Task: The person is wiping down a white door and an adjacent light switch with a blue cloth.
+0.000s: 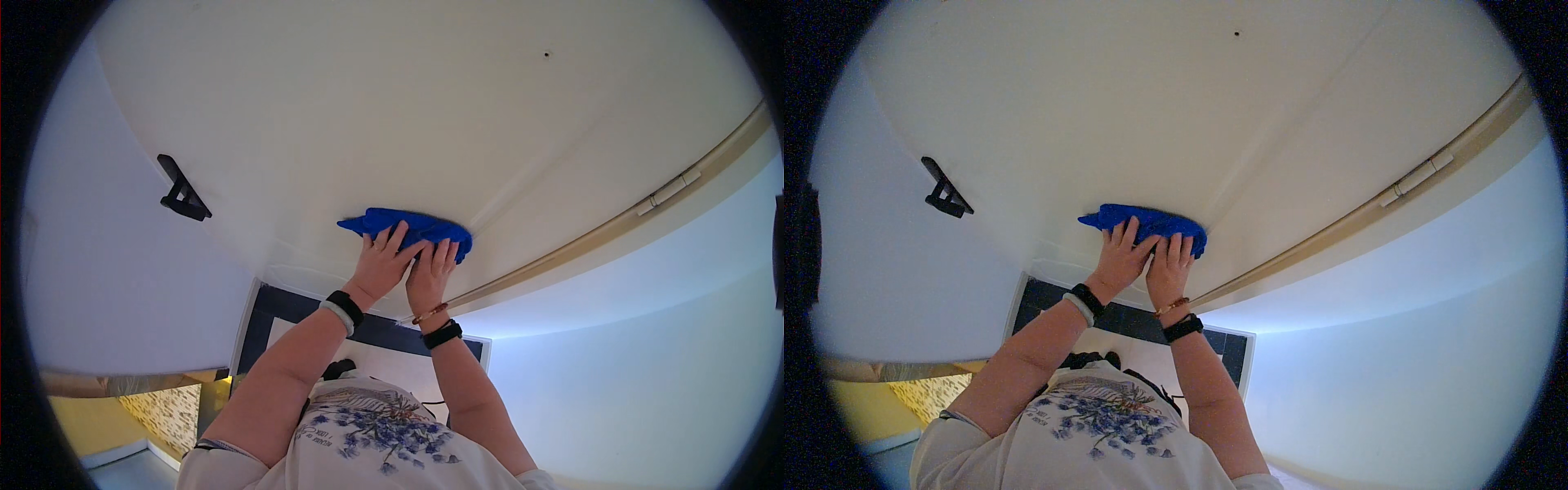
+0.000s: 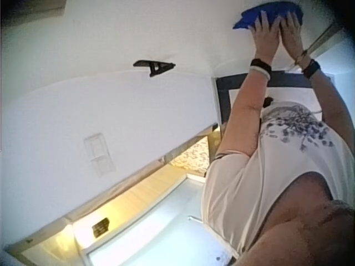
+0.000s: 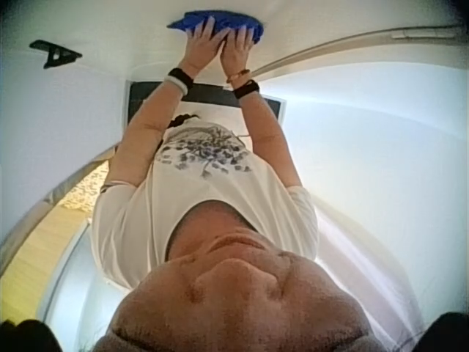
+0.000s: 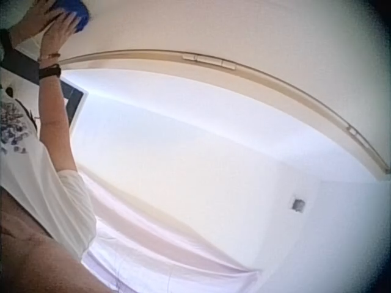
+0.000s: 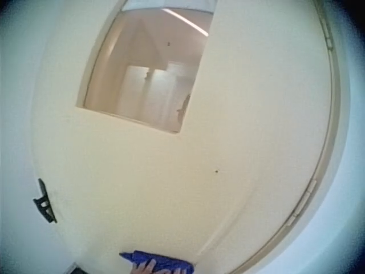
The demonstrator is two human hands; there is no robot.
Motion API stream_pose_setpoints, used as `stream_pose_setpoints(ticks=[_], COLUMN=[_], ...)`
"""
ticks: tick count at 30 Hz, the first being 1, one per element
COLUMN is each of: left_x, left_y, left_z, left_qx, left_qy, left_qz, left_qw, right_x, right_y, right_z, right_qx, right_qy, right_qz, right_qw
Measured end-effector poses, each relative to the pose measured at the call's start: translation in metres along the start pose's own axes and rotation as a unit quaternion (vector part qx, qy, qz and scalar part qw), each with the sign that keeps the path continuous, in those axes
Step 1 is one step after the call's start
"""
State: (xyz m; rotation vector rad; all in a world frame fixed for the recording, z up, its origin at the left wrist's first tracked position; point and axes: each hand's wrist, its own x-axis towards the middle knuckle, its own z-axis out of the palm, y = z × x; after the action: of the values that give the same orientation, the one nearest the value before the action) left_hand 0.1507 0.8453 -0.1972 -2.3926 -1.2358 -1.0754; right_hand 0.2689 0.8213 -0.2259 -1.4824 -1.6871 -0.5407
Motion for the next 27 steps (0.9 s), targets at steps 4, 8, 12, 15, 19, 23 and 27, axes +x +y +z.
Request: stream_pose_setpoints(ticks=[4, 8, 12, 15, 19, 23, 27], left_x=[-0.011, -0.026, -0.002, 0.034, 0.085, 0.107, 0.101], left_y=[0.001, -0.015, -0.012, -0.017, -0.023, -0.032, -0.039], left_z=[0.002, -0.010, -0.037, -0.067, -0.114, -0.133, -0.121], left_qx=[-0.001, -0.030, -0.051, -0.082, -0.090, -0.069, -0.060], left_qy=[-0.038, -0.013, 0.027, 0.090, 0.208, 0.244, 0.263], left_qz=[-0.015, -0.016, -0.053, -0.048, -0.034, -0.046, -0.039], left_qw=[0.999, 0.999, 0.997, 0.991, 0.973, 0.966, 0.962], right_x=[-0.008, -0.004, 0.030, 0.077, 0.140, 0.171, 0.162], right_y=[0.001, -0.040, -0.052, -0.065, -0.087, -0.107, -0.102], right_z=[-0.004, -0.015, -0.038, -0.059, -0.078, -0.080, -0.063], right_qx=[0.012, 0.054, 0.087, 0.093, 0.116, 0.054, 0.037], right_qy=[-0.049, -0.067, -0.027, 0.026, 0.118, 0.142, 0.156], right_qz=[-0.018, 0.032, -0.016, -0.067, -0.111, -0.118, -0.125], right_qw=[0.999, 0.996, 0.996, 0.993, 0.980, 0.981, 0.979])
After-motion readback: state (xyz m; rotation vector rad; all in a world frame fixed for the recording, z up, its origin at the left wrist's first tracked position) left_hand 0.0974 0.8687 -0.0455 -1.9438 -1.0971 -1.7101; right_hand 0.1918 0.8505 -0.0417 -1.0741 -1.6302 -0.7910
